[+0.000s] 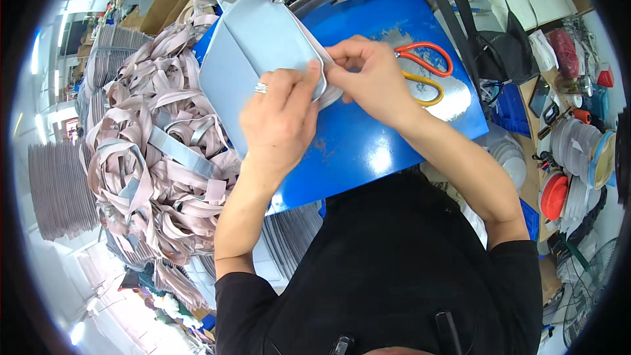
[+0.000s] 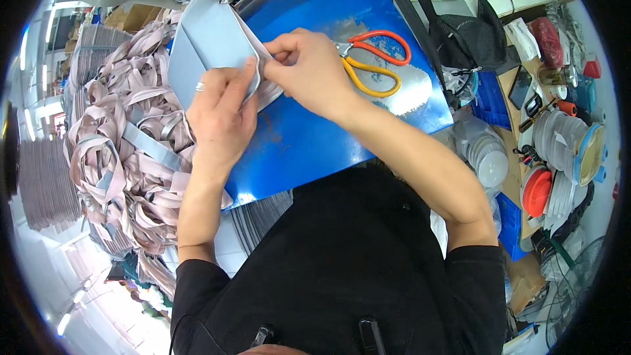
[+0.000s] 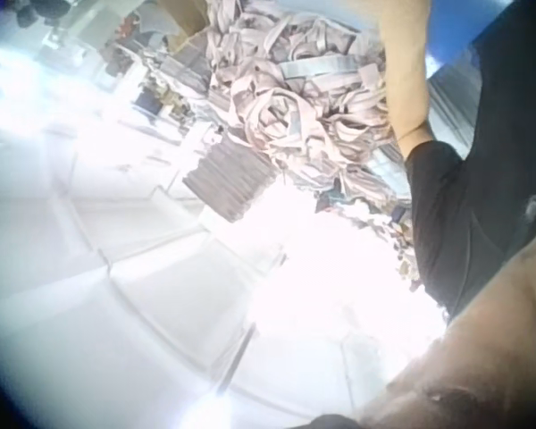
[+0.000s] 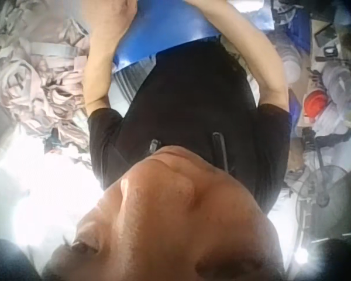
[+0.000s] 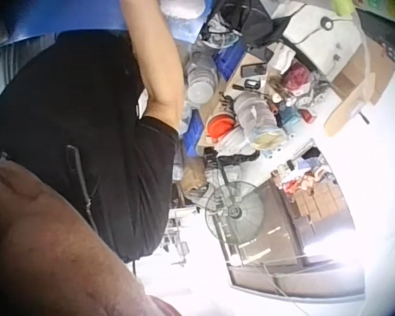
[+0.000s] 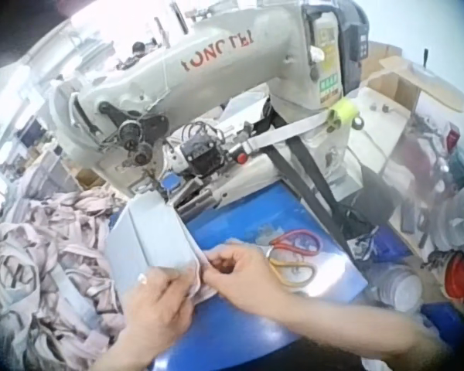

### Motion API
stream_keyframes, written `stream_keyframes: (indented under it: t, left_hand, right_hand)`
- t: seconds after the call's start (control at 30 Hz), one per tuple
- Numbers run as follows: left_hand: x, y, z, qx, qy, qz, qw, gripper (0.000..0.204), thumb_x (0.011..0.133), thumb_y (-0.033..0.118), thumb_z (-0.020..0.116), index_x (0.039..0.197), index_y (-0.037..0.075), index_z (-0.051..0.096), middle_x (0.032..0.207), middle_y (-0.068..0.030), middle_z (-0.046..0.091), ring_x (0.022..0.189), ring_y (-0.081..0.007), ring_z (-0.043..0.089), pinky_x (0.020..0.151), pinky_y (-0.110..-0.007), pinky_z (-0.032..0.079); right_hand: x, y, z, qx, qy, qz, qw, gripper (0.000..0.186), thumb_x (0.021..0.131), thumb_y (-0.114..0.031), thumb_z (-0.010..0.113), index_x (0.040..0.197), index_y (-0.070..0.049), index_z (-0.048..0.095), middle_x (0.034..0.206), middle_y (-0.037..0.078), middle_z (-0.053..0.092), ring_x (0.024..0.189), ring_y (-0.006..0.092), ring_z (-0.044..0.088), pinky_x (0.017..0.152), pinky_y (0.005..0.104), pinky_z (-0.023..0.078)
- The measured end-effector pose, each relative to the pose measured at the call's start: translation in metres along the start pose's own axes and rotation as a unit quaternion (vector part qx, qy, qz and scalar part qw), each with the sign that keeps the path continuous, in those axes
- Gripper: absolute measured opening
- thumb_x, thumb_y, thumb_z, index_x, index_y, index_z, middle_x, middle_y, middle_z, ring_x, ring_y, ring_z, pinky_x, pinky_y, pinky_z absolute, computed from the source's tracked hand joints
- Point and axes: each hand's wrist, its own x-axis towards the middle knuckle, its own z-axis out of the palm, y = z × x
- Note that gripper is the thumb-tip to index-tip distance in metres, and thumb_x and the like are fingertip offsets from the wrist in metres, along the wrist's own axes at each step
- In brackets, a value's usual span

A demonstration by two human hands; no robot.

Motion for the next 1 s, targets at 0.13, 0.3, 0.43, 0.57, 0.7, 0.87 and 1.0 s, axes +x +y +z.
stream_keyframes:
  t: [0.13,0.3,0.43,0.57,0.7,0.87,1.0]
  left_hand:
    - [0.007,-0.005,0.003,0.003,0.008,0.026,1.000,0.049,0.069,0.002,0.077,0.118,0.009,0.075,0.090,-0.0030,0.058,0.078,-0.0207,0.063,0.061,-0.034,0.053]
    - [0.025,-0.026,0.003,-0.004,-0.007,0.017,1.000,0.045,0.073,0.004,0.075,0.117,0.009,0.073,0.090,-0.0039,0.057,0.078,-0.0226,0.064,0.061,-0.036,0.053]
    - [0.042,-0.044,0.004,-0.021,-0.024,0.016,0.999,0.041,0.077,0.005,0.074,0.118,0.009,0.072,0.094,-0.0065,0.060,0.081,-0.0266,0.065,0.065,-0.040,0.054]
    - [0.057,-0.071,0.009,-0.012,-0.027,0.026,0.999,0.036,0.083,0.006,0.072,0.119,0.007,0.071,0.103,-0.0113,0.065,0.087,-0.0338,0.065,0.074,-0.045,0.054]
    - [0.028,-0.065,0.015,0.032,0.076,0.033,0.996,0.028,0.094,0.002,0.071,0.122,0.004,0.074,0.107,-0.0175,0.071,0.098,-0.0355,0.068,0.085,-0.045,0.054]
    - [-0.008,-0.027,0.038,-0.091,0.071,-0.027,0.993,0.046,0.099,0.008,0.070,0.142,-0.003,0.059,0.141,-0.0222,0.062,0.132,-0.0369,0.058,0.114,-0.045,0.043]
    - [-0.016,-0.050,0.052,-0.155,-0.028,-0.129,0.979,0.059,0.102,0.012,0.067,0.154,-0.005,0.044,0.156,-0.0219,0.050,0.145,-0.0319,0.047,0.122,-0.041,0.033]
  right_hand:
    - [0.003,0.001,0.007,0.110,-0.007,0.045,0.993,0.023,0.097,-0.013,0.071,0.115,-0.001,0.075,0.100,0.004,0.071,0.079,0.0083,0.068,0.061,0.0222,0.058]
    - [0.026,0.005,0.023,0.211,0.008,0.035,0.977,0.025,0.094,-0.011,0.070,0.114,0.002,0.076,0.088,0.002,0.071,0.073,0.0067,0.065,0.061,0.0240,0.058]
    - [0.050,0.000,0.027,0.223,0.009,0.018,0.975,0.024,0.095,-0.013,0.071,0.114,0.000,0.076,0.092,0.002,0.072,0.076,0.0077,0.067,0.062,0.0248,0.058]
    - [0.074,-0.001,0.033,0.190,0.047,0.011,0.980,0.018,0.096,-0.014,0.073,0.108,-0.002,0.077,0.091,0.003,0.074,0.076,0.0096,0.069,0.062,0.0266,0.057]
    - [0.080,-0.001,0.055,0.104,0.155,0.005,0.982,0.014,0.074,-0.013,0.079,0.083,-0.003,0.082,0.075,0.013,0.077,0.070,0.0173,0.073,0.067,0.0335,0.058]
    - [0.074,-0.009,0.052,0.098,0.213,0.033,0.972,0.012,0.067,-0.012,0.077,0.078,-0.010,0.082,0.076,0.012,0.076,0.072,0.0284,0.076,0.069,0.0391,0.059]
    - [0.074,-0.009,0.052,0.078,0.212,0.026,0.974,0.013,0.068,-0.011,0.077,0.080,-0.010,0.083,0.075,0.013,0.075,0.072,0.0297,0.076,0.069,0.0406,0.059]
